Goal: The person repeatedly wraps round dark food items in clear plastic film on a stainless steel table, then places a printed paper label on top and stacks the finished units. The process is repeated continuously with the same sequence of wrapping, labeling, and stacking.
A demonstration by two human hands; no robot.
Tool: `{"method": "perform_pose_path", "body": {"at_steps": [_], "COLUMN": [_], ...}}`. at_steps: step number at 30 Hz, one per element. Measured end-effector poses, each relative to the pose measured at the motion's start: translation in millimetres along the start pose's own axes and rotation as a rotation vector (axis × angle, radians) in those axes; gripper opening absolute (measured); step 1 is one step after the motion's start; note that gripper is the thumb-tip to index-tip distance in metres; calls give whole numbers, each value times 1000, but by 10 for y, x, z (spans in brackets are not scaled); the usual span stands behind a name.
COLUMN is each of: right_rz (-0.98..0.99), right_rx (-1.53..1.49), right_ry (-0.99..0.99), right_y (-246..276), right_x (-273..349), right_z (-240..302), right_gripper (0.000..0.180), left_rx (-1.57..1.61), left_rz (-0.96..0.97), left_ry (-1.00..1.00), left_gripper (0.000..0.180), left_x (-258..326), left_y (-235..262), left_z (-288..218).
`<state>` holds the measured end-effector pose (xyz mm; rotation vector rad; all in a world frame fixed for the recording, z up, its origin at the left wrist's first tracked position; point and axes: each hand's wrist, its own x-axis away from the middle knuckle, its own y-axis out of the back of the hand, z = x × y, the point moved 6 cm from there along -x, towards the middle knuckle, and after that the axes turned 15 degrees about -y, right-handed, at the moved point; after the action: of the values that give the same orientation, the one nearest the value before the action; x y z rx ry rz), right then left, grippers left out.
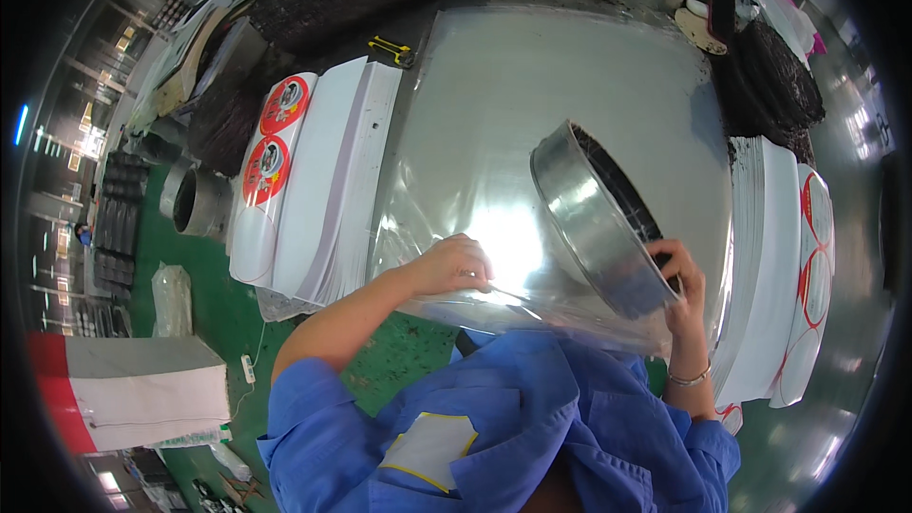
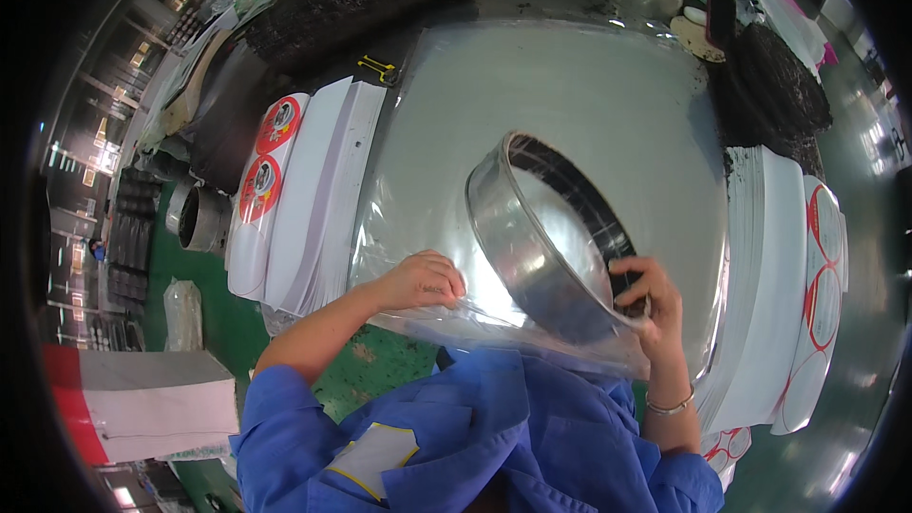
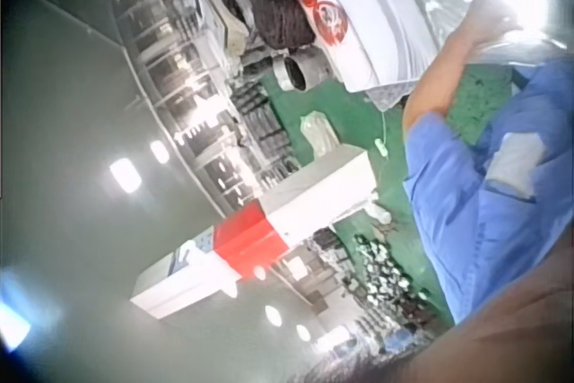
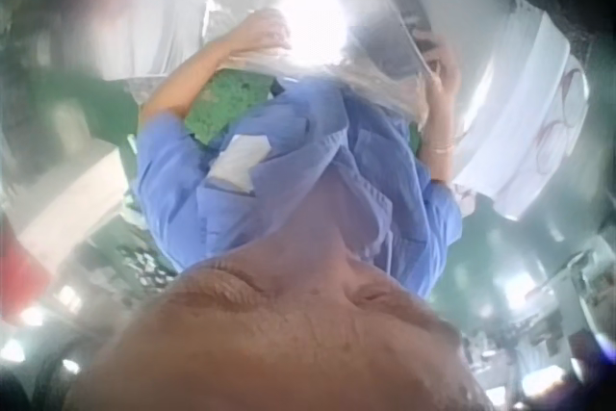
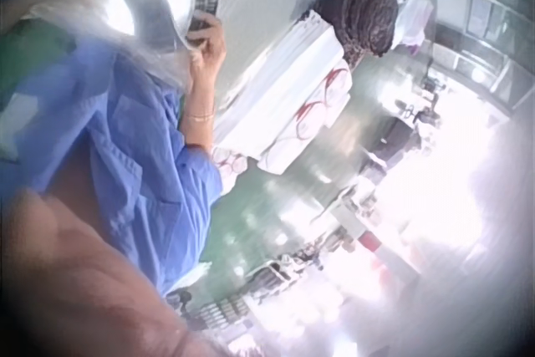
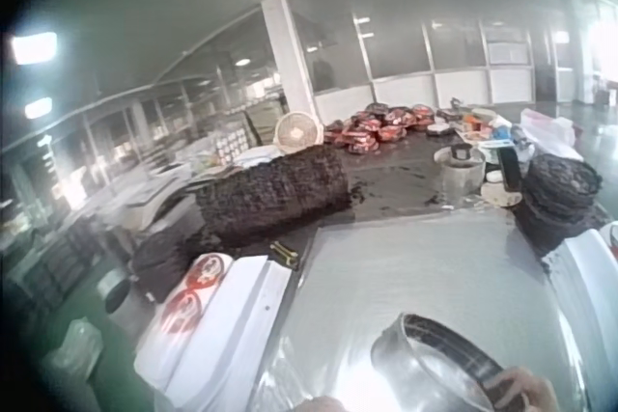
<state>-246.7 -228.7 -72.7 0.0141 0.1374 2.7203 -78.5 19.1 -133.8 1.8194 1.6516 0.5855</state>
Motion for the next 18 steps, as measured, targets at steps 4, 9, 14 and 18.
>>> {"method": "perform_pose_path", "body": {"at_steps": [4,9,14,18], "right_rz": [118,195,121,204], "right_rx": [-113,-187,-234,-334], "right_ry": [-127,25,-96,-181], "right_y": [-102,-152,-178,-233], "right_x": [200,219,217,309], "right_z": [-50,37,-37,-11], "right_gripper": [49,37,30,20], "left_rx": [-8,-491,-22,37], "left_rz": [-28,-137,-169,19], "left_ry": [-41,-250,-148,11], "left_gripper": [19,25,15,10], "left_x": [-50,42,106,52], "left_y": [-22,-5,-146,-67], "left_z": [-11,-540,-269,-234]}}
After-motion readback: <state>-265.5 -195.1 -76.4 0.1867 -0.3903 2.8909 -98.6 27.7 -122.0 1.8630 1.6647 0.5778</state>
